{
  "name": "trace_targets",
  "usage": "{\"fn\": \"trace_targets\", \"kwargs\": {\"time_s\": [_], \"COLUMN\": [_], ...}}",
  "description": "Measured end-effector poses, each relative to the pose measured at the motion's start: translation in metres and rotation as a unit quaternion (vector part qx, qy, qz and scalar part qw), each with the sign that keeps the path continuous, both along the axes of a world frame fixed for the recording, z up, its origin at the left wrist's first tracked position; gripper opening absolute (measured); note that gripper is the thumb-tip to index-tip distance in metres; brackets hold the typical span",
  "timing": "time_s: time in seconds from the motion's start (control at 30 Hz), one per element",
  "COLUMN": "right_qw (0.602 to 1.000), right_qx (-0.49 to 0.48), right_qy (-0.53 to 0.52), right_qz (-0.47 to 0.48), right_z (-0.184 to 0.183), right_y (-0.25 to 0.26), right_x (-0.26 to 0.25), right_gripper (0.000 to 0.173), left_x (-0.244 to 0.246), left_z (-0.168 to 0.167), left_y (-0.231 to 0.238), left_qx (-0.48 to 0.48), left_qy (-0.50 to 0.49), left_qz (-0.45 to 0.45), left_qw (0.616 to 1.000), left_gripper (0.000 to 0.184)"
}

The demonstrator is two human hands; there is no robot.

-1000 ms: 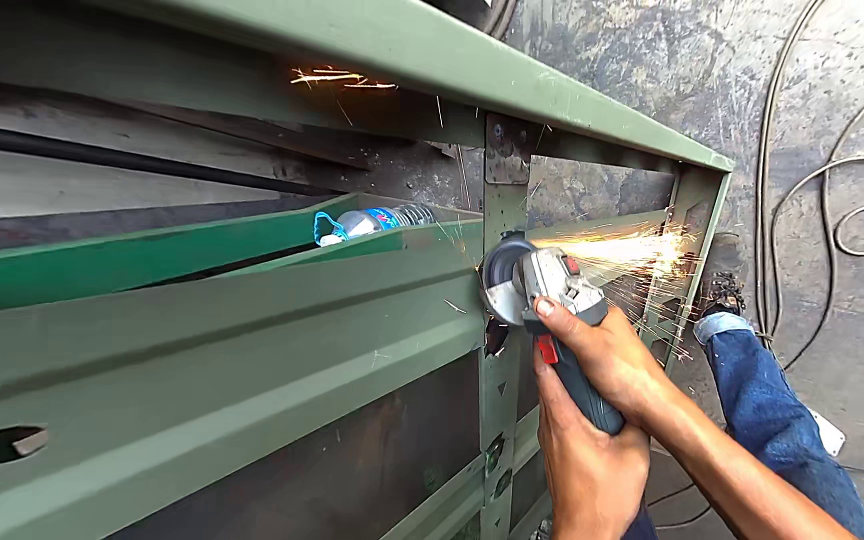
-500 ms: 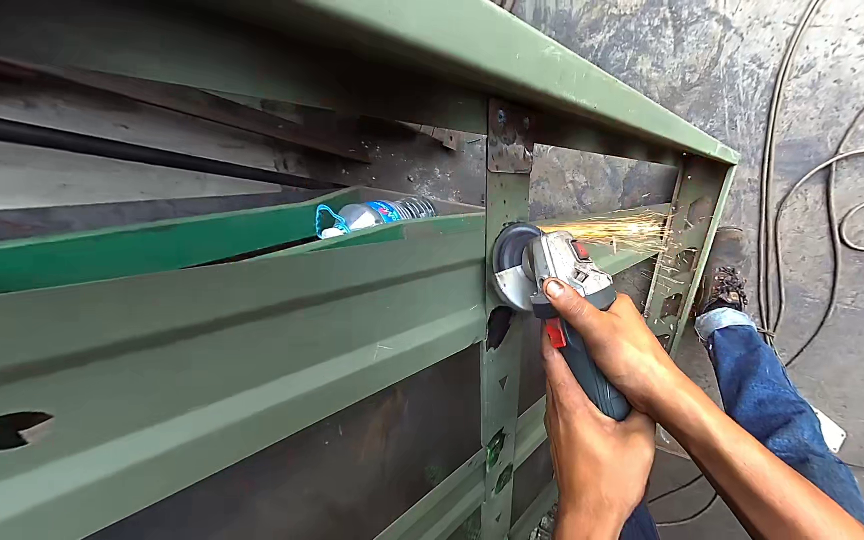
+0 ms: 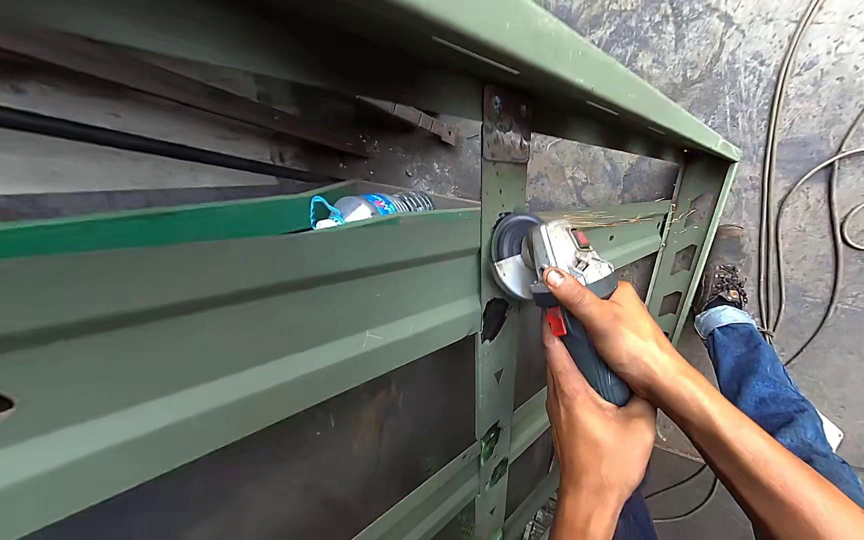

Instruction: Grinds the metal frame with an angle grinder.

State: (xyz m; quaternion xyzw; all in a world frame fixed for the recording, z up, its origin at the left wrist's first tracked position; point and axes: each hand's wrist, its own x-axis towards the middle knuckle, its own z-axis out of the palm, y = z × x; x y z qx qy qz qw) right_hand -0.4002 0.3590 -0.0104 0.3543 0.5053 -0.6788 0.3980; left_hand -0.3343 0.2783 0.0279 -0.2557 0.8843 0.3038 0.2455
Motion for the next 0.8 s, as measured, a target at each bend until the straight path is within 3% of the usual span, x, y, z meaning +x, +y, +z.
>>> {"fn": "trace_targets", "kwargs": {"time_s": [0.43,0.8], "right_qw": [0.999,0.999], "right_qx": [0.039,0.036], "right_qy": [0.001,0.027], "right_qz": [-0.001,0.009], "right_z": [-0.007,-0.005], "right_y": [-0.005,-0.011], "right_x": [0.004,0.01], "right_gripper": [0.07,0.064], "left_x": [0.006,0.017], "left_z": [-0.006,-0.009], "left_y": [-0.003,-0.012], "left_qx": [0.033,0.042], "left_qy": [-0.004,0.032], "left_qz": [0.003,0.008], "left_qw": [0.999,0.999], "left_gripper": [0.123,0.121]}}
